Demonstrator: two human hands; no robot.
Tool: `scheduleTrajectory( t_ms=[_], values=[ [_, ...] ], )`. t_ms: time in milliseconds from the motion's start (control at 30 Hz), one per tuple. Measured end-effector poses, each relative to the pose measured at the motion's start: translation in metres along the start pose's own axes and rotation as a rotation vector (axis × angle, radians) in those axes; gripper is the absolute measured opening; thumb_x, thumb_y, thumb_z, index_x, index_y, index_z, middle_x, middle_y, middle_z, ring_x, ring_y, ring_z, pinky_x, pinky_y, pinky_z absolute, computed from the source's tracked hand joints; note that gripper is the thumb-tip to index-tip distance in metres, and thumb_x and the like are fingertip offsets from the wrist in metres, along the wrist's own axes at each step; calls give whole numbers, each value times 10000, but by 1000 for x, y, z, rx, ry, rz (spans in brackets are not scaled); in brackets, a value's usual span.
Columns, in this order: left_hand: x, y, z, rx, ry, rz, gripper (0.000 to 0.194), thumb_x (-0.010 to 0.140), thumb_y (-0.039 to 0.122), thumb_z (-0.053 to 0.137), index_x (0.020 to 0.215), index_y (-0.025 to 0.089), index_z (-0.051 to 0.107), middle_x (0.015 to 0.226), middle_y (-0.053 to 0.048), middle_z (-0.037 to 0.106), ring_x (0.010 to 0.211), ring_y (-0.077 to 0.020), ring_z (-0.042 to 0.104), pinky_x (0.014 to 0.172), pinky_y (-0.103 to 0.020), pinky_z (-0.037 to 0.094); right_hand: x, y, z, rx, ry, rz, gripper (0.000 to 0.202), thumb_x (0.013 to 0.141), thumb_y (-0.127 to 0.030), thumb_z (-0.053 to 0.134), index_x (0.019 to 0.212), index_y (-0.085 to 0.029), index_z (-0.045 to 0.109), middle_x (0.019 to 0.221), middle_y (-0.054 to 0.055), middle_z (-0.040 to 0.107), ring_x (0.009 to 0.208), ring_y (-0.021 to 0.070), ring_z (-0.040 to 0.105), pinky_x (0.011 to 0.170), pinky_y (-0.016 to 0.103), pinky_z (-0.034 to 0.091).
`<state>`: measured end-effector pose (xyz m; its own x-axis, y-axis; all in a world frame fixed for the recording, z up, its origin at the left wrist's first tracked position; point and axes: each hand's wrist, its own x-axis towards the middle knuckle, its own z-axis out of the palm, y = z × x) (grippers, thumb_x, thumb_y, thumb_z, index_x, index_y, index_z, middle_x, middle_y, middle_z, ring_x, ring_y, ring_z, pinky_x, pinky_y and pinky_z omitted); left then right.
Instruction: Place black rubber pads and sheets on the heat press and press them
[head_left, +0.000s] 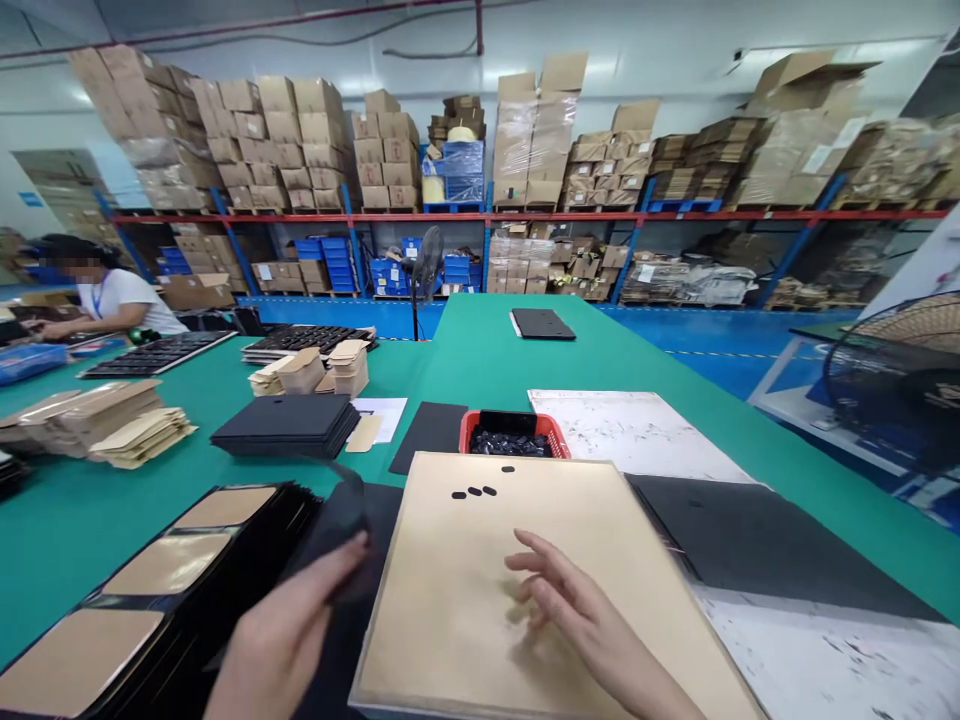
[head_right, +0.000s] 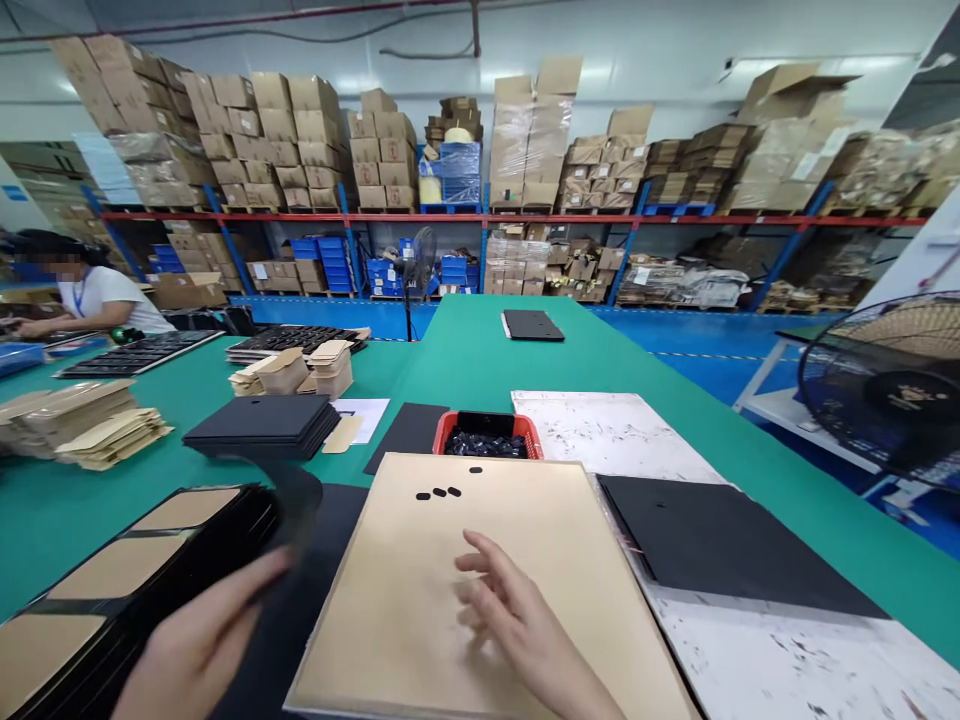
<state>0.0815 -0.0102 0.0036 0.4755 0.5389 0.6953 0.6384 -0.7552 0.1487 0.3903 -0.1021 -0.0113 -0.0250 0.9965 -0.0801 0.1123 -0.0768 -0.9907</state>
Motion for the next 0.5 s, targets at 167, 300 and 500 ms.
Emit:
scheduleTrajectory(
  t_ms=[167,300,500],
  values=[
    [-15,47,52,-71,-286,404,462,863,127,403,1290,278,494,1197,18,636,1073,-119,610,890,-160,493,-2,1,11,5,24,81,748,878,-632,347,1489,-294,81,1280,114,507,1113,226,534,884,382,476],
    [-24,57,63,-167,-471,360,435,853,413,562,1274,319,507,1254,-2,594,1121,-186,585,898,-253,517,2,13,5,-252,209,-20,632,844,-524,479,1412,-268,373,1370,66,463,1275,223,401,1070,384,305],
    [-21,1,4,-9,-448,-282,298,913,377,435,1143,303,610,1212,11,629,1119,-177,580,970,-294,464,4,23,-10,-385,253,-2,461,797,-532,494,1090,-229,683,1185,61,630,1106,251,578,949,328,461]
  ],
)
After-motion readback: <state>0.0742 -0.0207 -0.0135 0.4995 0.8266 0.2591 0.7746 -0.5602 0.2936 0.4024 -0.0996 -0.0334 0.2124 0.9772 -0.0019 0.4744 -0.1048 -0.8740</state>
